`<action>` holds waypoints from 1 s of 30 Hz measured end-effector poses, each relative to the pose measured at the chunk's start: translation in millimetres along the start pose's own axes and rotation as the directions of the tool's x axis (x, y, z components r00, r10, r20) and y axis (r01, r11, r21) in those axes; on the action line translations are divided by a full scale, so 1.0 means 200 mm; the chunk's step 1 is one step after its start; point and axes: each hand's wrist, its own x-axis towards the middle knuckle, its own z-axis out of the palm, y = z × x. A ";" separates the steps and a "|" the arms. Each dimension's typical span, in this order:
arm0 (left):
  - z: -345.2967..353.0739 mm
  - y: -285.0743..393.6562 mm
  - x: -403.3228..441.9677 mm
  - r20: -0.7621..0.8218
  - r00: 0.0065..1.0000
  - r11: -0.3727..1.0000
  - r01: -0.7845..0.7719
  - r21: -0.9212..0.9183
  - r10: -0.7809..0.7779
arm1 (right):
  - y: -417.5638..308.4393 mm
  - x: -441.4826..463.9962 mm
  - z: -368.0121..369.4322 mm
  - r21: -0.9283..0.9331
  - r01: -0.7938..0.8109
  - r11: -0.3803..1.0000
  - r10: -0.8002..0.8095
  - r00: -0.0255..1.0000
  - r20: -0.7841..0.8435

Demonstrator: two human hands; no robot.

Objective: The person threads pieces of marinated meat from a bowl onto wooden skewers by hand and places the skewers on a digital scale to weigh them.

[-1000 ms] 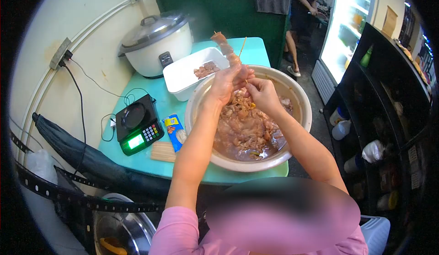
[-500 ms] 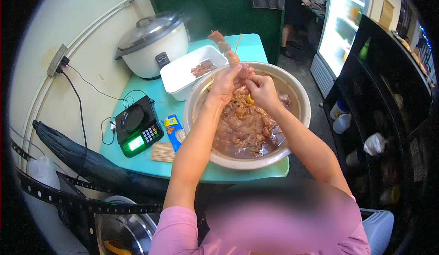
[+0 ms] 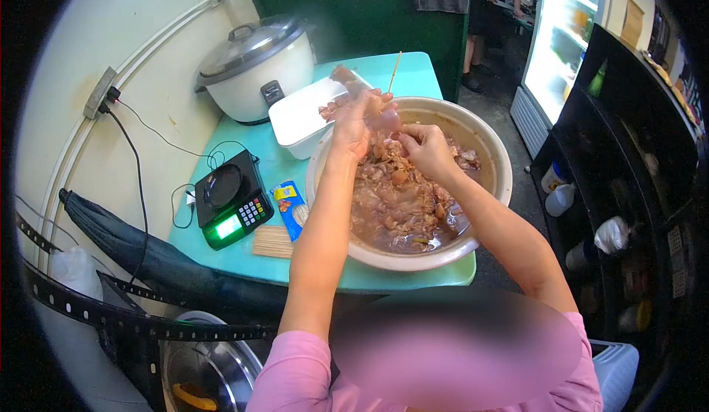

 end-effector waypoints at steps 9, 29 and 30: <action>-0.02 -0.03 0.02 0.021 0.997 0.997 0.067 0.047 -0.068 | 0.03 -0.01 0.00 0.015 0.037 0.999 -0.036 0.999 -0.030; -0.02 -0.05 0.00 0.040 0.996 0.995 0.074 0.070 -0.077 | 0.03 -0.02 0.00 0.053 0.032 0.998 -0.027 0.997 -0.078; -0.01 -0.05 0.00 0.040 0.996 0.995 0.076 0.072 -0.079 | 0.02 -0.02 0.00 0.044 0.025 0.999 -0.022 0.997 -0.072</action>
